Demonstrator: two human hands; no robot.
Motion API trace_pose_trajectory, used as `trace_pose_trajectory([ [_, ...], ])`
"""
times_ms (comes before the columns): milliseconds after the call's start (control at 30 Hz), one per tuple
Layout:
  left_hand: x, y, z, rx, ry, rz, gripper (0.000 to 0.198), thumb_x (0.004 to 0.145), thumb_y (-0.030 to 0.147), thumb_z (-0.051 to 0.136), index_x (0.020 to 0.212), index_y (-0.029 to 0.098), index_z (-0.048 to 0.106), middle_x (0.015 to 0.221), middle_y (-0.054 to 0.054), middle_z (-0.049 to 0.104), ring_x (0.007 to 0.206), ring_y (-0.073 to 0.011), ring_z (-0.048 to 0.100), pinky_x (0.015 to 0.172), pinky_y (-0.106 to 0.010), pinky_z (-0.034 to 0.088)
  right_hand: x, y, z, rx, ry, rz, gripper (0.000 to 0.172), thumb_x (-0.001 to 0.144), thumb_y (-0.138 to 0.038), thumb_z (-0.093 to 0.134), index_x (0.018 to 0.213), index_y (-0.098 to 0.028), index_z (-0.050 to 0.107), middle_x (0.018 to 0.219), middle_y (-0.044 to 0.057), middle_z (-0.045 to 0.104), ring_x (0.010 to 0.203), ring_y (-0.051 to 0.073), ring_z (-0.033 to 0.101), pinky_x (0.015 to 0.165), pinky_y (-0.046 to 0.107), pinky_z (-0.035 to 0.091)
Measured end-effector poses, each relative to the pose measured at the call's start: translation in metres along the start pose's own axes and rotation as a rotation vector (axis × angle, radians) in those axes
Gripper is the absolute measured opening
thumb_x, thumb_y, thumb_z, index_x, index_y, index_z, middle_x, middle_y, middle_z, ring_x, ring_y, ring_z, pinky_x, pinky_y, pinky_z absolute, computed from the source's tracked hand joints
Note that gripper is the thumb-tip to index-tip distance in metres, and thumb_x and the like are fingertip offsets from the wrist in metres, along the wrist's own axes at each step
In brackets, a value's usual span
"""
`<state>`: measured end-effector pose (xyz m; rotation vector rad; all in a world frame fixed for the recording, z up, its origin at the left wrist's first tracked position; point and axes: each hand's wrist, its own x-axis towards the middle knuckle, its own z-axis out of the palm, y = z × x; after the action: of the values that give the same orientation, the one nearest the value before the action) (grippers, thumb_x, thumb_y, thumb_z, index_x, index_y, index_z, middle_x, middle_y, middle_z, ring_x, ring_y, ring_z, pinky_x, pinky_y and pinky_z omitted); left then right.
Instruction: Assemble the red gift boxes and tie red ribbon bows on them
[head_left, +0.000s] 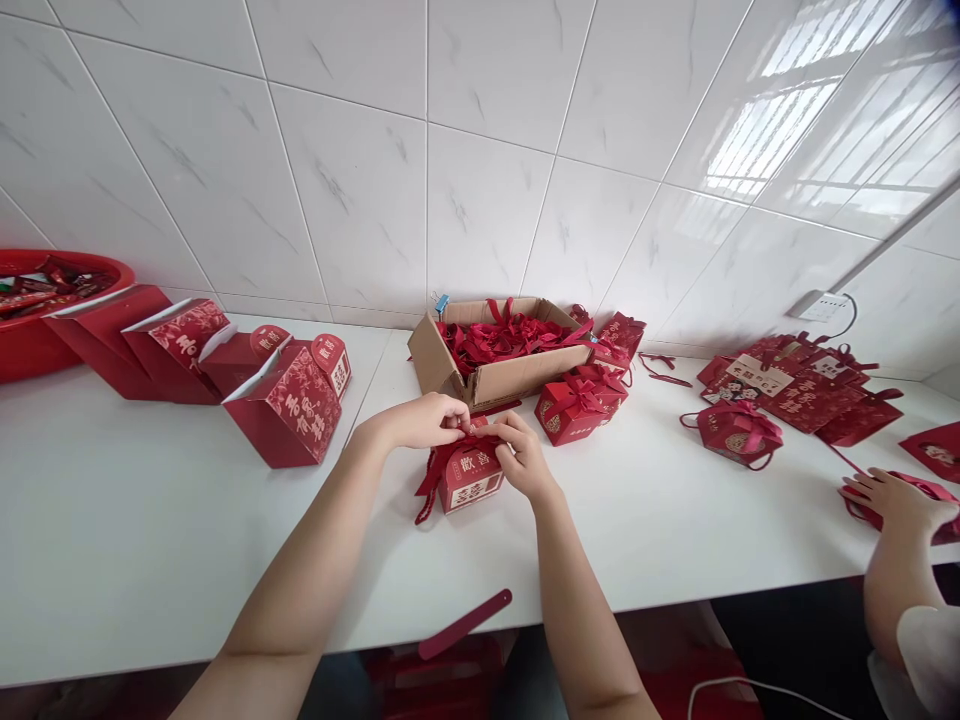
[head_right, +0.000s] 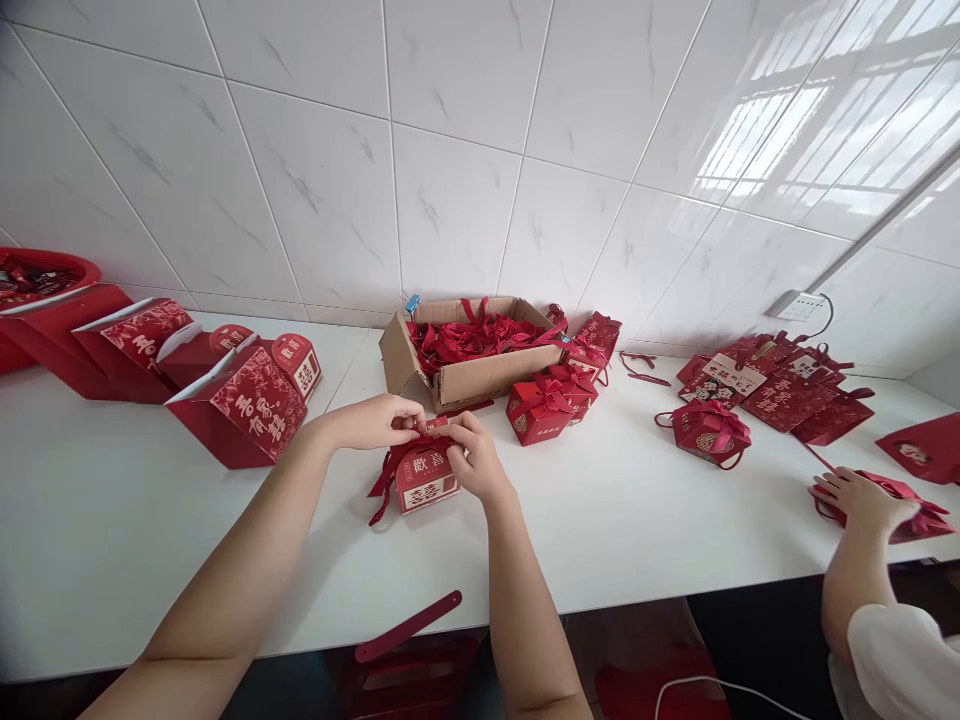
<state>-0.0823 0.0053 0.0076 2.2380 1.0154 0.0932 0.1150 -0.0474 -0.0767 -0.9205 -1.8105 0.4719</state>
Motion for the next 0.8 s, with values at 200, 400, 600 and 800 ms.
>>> trace_pose_trajectory([
  [200, 0.000, 0.001, -0.001, 0.000, 0.020, -0.004, 0.018, 0.077, 0.031, 0.052, 0.086, 0.019, 0.062, 0.081, -0.003, 0.066, 0.069, -0.0163, 0.056, 0.058, -0.024, 0.040, 0.000, -0.002, 0.004, -0.026, -0.034, -0.055, 0.036, 0.079, -0.008, 0.048, 0.101, -0.023, 0.073, 0.081, 0.002, 0.046, 0.071, 0.014, 0.048, 0.063, 0.029, 0.048],
  [400, 0.002, 0.001, 0.000, 0.001, 0.034, 0.001, 0.018, 0.079, 0.033, 0.052, 0.084, 0.019, 0.061, 0.081, -0.002, 0.065, 0.068, -0.0151, 0.054, 0.060, -0.025, 0.039, -0.001, -0.003, 0.006, -0.060, -0.100, -0.056, 0.037, 0.078, -0.008, 0.050, 0.103, -0.023, 0.073, 0.077, 0.002, 0.043, 0.072, 0.015, 0.047, 0.065, 0.032, 0.048],
  [600, 0.005, -0.005, 0.001, 0.006, 0.035, 0.010, 0.018, 0.080, 0.034, 0.051, 0.086, 0.020, 0.061, 0.083, -0.001, 0.065, 0.069, -0.0151, 0.053, 0.060, -0.024, 0.038, 0.000, -0.009, 0.004, -0.031, -0.121, -0.028, 0.023, 0.078, -0.012, 0.058, 0.093, -0.021, 0.073, 0.080, 0.002, 0.043, 0.072, 0.015, 0.047, 0.066, 0.032, 0.048],
  [800, 0.005, -0.005, 0.002, -0.009, 0.031, -0.004, 0.016, 0.081, 0.032, 0.050, 0.086, 0.020, 0.060, 0.083, -0.001, 0.066, 0.069, -0.0151, 0.055, 0.060, -0.024, 0.039, 0.001, -0.013, 0.004, -0.014, -0.124, 0.006, 0.018, 0.077, -0.014, 0.062, 0.091, -0.022, 0.070, 0.081, 0.002, 0.045, 0.074, 0.015, 0.049, 0.069, 0.032, 0.048],
])
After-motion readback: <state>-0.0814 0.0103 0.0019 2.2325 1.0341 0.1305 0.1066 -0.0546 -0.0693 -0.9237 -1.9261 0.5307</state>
